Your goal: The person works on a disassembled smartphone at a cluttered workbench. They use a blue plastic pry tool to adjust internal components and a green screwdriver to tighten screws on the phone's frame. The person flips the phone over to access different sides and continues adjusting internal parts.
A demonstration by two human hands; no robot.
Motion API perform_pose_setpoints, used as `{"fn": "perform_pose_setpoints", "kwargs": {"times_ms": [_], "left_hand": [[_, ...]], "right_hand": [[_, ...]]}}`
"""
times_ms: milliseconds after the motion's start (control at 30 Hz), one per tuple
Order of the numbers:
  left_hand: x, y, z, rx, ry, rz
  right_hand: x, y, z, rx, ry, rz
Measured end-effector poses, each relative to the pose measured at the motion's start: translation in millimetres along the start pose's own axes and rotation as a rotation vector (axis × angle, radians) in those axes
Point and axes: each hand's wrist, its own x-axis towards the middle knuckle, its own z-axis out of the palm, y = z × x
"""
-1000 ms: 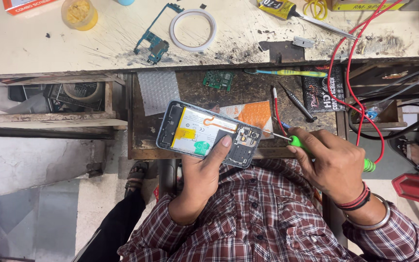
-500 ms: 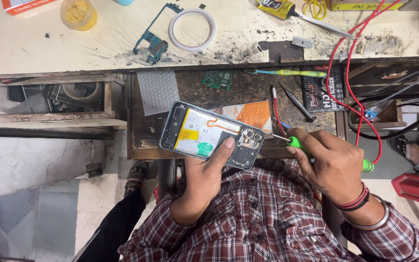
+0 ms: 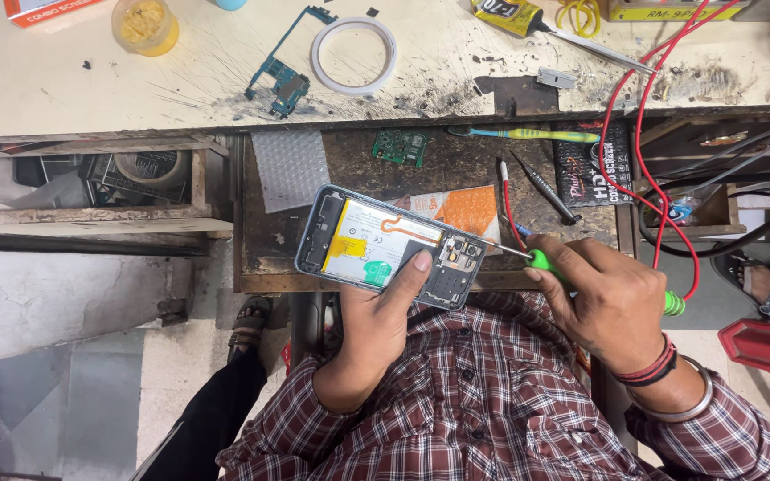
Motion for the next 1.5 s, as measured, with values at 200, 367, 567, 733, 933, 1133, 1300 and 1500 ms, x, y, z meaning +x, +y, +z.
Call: {"fn": "perform_pose_setpoints", "kwargs": {"times_ms": [200,367,567,733,933,1133,1300,1500], "left_hand": [[-0.2,-1.6,-1.7,-0.005,-0.013,-0.008],[-0.8,-1.9,-1.9,-0.017,-0.022,-0.017],[-0.7,-2.4,-0.8,0.009,-0.044,-0.001],[-1.5,-3.8,-0.6,0.012,-0.024,-0.019],[-1.9,-5.7,-0.5,-0.026,-0.015,-0.042],[-2.9,-8.5,-1.5,-0.053,-0.021,-0.058],[-3.1,-9.5,-2.2,-0.067,-0.022,-0.063],[-2.0,-8.1,-1.4,-0.101,-0.029,-0.064]], "right_hand": [[0.3,-0.1,0.8,-0.008,-0.009,0.0],[1.3,-0.3,0.3,-0.001,-0.016,-0.002],[1.7,-2.5,1.1,0.002,-0.016,-0.016],[2.4,-3.3,1.1,0.024,-0.022,-0.011],[2.7,-4.7,-0.2,0.041,-0.026,-0.009],[2.7,-5.2,0.1,0.059,-0.029,-0.003],[2.3,-4.8,1.3,0.053,-0.028,-0.011],[1.6,-4.6,1.7,0.058,-0.034,0.012]]}}
